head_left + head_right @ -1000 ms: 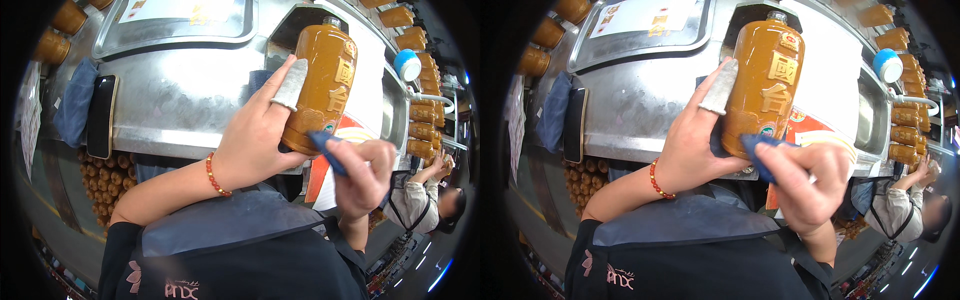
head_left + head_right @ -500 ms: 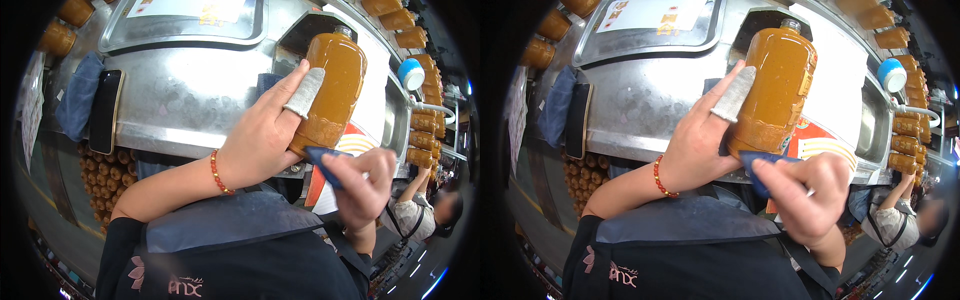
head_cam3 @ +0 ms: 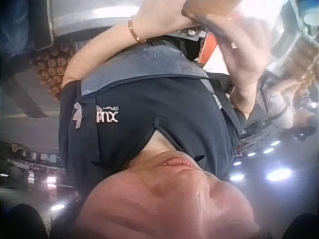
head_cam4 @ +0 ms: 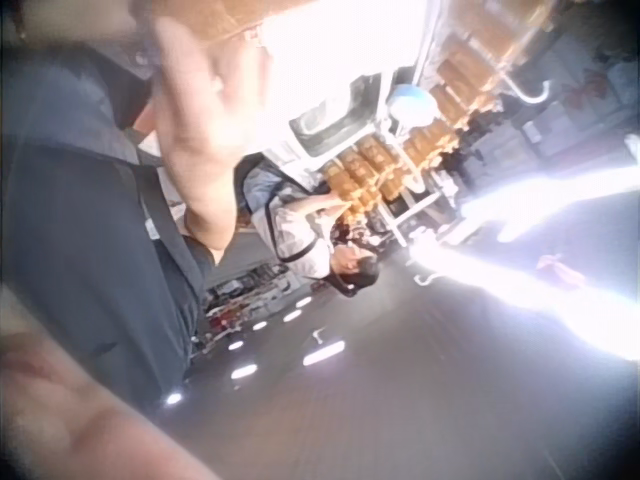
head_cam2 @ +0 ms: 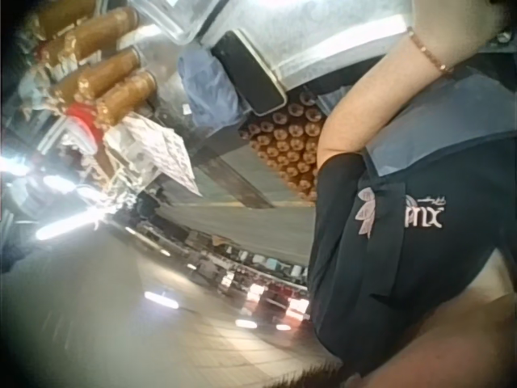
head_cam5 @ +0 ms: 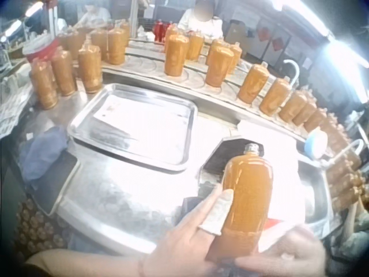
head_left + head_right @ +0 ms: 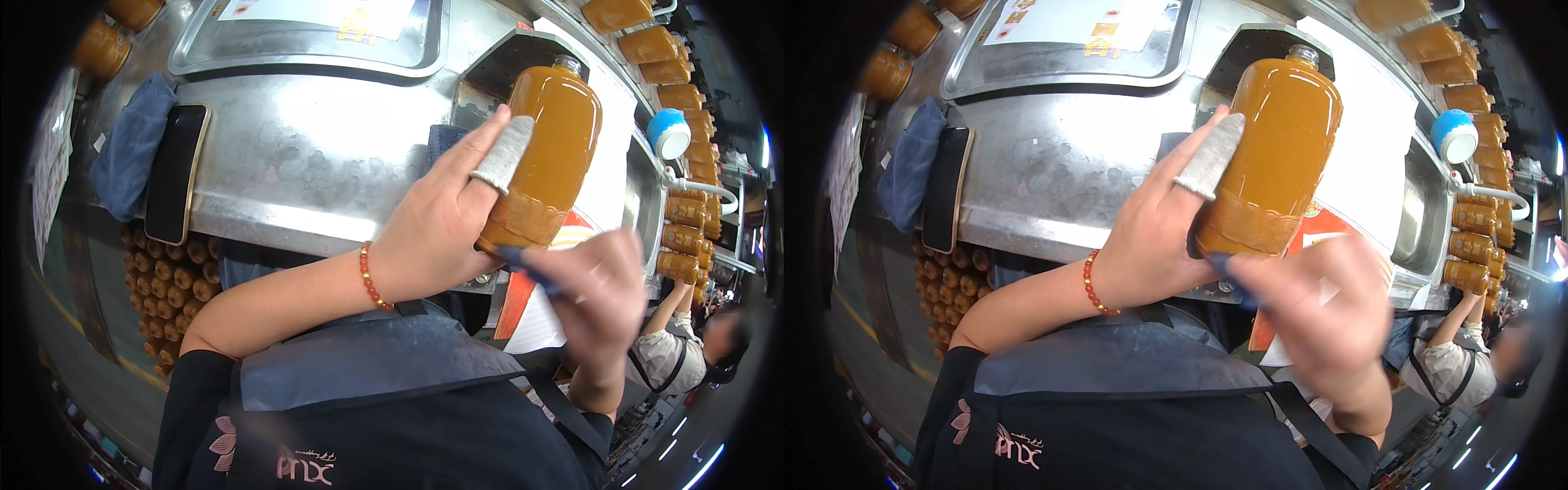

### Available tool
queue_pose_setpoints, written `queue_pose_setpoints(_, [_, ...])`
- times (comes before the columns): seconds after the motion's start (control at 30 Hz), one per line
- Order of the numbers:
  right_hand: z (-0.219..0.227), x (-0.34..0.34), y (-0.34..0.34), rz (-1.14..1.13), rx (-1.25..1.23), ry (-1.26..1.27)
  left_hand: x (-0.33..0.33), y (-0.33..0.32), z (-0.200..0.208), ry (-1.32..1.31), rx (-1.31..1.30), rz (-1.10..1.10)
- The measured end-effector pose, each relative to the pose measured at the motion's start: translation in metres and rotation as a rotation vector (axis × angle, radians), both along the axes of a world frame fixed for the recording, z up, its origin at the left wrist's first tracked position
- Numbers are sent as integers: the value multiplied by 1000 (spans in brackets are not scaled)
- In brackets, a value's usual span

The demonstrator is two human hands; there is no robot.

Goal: The person applies a sticker to a brown bottle, smooths it with a blue card, and wipes the surface with a cloth. The person repeats this process on multiple bottles at a workstation.

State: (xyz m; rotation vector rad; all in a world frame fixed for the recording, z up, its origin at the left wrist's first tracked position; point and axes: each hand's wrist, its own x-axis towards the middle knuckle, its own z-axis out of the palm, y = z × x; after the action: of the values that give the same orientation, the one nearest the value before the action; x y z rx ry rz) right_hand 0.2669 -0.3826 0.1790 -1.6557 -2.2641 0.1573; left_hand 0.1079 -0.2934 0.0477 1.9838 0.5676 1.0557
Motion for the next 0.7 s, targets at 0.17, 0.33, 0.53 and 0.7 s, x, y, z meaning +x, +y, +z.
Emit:
queue_pose_setpoints(0.17, [-2, 20, 12, -128, 237, -219, -3, 3, 0, -63, 104, 11])
queue_pose_setpoints(0.33, [-7, 30, 14, -34, -14, 168, -9, 11, -6, -62, 32, -73])
queue_pose_setpoints(0.53, [-12, 3, -7, 110, 120, -70, -11, 14, -6, -33, 17, -102])
queue_pose_setpoints(0.7, [-12, 29, 16, -288, 217, 123, -2, 4, 2, -74, 180, 21])
